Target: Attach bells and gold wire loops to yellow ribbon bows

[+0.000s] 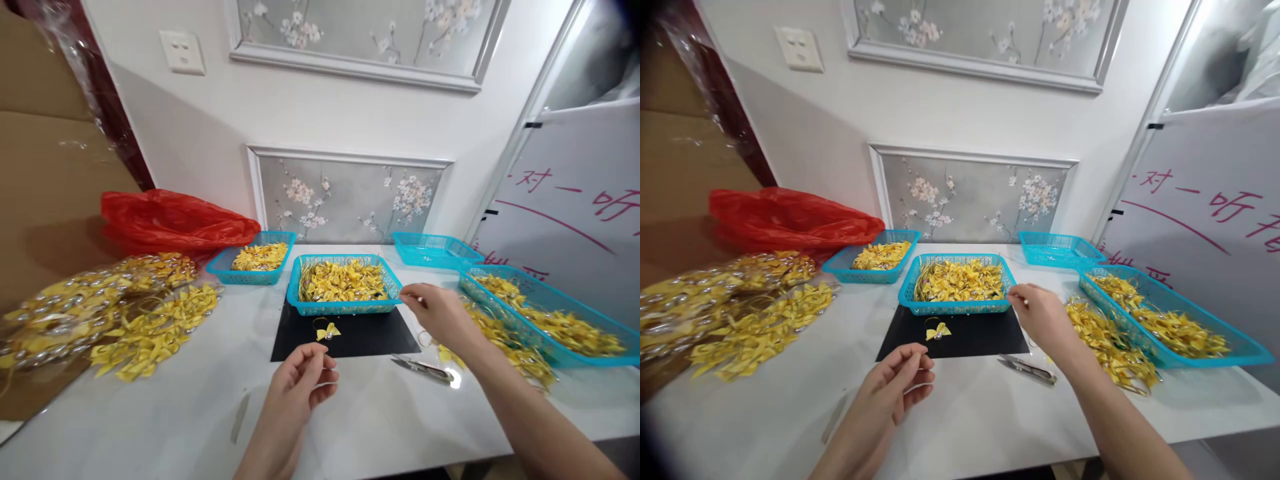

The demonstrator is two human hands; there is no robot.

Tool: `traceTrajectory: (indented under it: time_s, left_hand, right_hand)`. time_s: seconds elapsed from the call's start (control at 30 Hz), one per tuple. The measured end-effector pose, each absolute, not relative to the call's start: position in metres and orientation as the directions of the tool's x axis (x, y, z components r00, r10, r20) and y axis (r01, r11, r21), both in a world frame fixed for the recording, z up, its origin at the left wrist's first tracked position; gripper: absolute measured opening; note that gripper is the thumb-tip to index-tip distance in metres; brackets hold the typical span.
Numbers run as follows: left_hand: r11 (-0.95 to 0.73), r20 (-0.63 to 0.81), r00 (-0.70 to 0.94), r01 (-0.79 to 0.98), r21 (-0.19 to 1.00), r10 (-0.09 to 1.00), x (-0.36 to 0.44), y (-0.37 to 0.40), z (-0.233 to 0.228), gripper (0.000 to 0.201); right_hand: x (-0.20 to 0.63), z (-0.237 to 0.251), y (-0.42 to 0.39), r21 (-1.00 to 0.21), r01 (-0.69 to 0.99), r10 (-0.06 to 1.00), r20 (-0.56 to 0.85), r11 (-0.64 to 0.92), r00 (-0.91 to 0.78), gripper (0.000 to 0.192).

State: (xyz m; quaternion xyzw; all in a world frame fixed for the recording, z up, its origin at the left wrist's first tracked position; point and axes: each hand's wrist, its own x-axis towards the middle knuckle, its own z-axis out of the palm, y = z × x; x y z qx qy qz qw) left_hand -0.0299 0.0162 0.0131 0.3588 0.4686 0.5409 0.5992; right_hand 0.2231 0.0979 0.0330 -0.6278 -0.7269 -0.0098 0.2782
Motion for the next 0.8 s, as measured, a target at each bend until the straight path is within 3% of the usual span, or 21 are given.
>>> traceTrajectory:
  time_s: [0.17,0.4,0.6,0.8]
  left_hand:
    - [0.156,-0.186,-0.054,-0.345,0.926,0.981,-0.041,0.014,0.01,0.02]
    - [0.165,-0.185,-0.021,-0.36,0.918,0.982,-0.044,0.012,0.0,0.026]
    - [0.19,-0.195,0.022,-0.344,0.92,0.981,-0.046,0.013,-0.002,0.029]
    - [0.17,-0.165,0.043,-0.31,0.935,0.985,-0.043,0.013,0.0,0.026]
  right_hand:
    - [0.179,0.047,0.143,-0.247,0.899,0.91,0.303,0.362,-0.283,0.022]
    - [0.167,0.035,0.19,-0.255,0.899,0.931,0.181,0.355,-0.316,0.028]
    - [0.176,0.03,0.193,-0.451,0.84,0.95,0.216,0.301,-0.224,0.028]
    - [0.179,0.029,0.16,-0.749,0.609,0.965,0.218,0.262,-0.147,0.026]
